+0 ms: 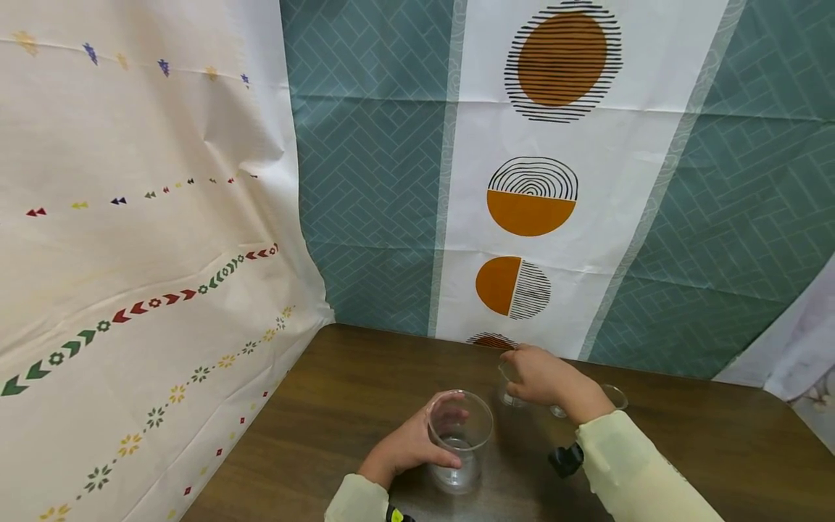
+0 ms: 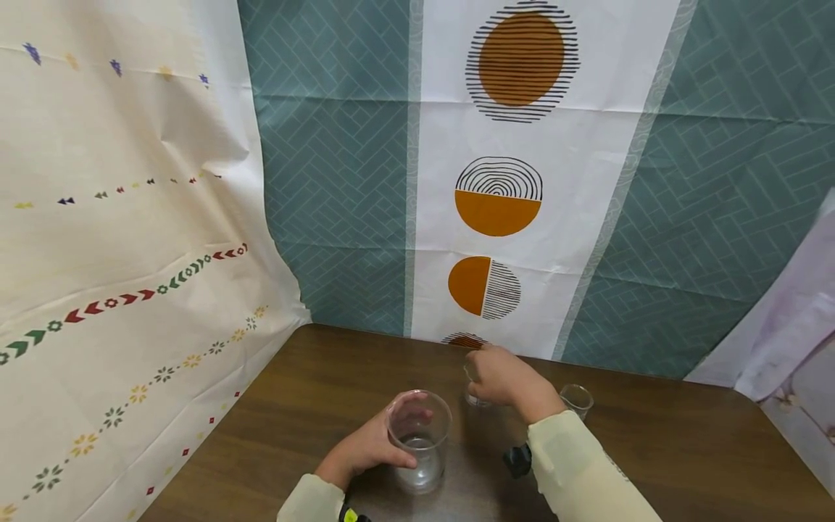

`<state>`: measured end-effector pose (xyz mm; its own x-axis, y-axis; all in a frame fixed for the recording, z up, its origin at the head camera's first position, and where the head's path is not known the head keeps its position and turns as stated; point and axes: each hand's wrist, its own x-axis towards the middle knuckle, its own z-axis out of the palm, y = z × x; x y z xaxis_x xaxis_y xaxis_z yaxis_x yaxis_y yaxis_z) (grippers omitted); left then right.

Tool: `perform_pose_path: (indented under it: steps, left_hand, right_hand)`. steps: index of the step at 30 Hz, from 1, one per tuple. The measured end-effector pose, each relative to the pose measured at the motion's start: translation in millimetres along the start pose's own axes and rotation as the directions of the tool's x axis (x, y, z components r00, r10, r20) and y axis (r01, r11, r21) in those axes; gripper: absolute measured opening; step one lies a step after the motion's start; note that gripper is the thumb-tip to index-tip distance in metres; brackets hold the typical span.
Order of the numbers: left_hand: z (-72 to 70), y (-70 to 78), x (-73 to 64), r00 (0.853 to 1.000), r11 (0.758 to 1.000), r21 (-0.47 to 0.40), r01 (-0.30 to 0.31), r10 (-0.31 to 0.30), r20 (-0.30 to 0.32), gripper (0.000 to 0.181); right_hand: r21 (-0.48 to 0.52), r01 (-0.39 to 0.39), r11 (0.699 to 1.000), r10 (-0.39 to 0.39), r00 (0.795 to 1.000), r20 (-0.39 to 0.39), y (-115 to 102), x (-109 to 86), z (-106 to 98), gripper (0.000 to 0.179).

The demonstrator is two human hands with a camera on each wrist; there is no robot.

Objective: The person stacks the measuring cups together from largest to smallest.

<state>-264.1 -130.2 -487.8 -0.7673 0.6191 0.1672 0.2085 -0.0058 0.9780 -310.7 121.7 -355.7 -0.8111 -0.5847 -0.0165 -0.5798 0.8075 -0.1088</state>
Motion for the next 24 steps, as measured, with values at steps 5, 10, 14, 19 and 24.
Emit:
perform_pose_path:
  steps: [5,10,14,19,24]
  left_hand:
    - [0.3,1.6,-0.7,1.0,1.0,-0.001,-0.003,0.003,-0.006,0.09]
    - [0.7,1.5,-1.1,1.0,1.0,-0.006,0.004,-0.004,-0.002,0.089]
    - [-0.1,1.9,-1.0,1.0,1.0,0.001,-0.009,0.009,-0.001,0.089]
    - [-0.2,3.1,-1.3,1.0,1.0,-0.009,0.003,-0.003,-0.003,0.089]
    - [0.8,2.4,-2.4,1.0,1.0,-0.016,-0.003,0.003,0.003,0.089]
  right_hand:
    - [-0.009,0.016,1.0,-0.016,1.0,-0.001,-2,-1.4,-4,0.045]
    - [-0.027,0.046,0.999,-0.046,0.999,-0.024,-5,-3.0,-8,0.045]
    - [-0.026,0.049,0.998,-0.05,0.998,-0.029,-7,-3.5,-11,0.046]
    - [-0.03,0.044,0.999,-0.045,0.999,-0.021,-9,-3.9,-14,0.046]
    - [-0.041,0.067,0.997,-0.069,0.997,-0.038,-9,-5.3,-15,0.044]
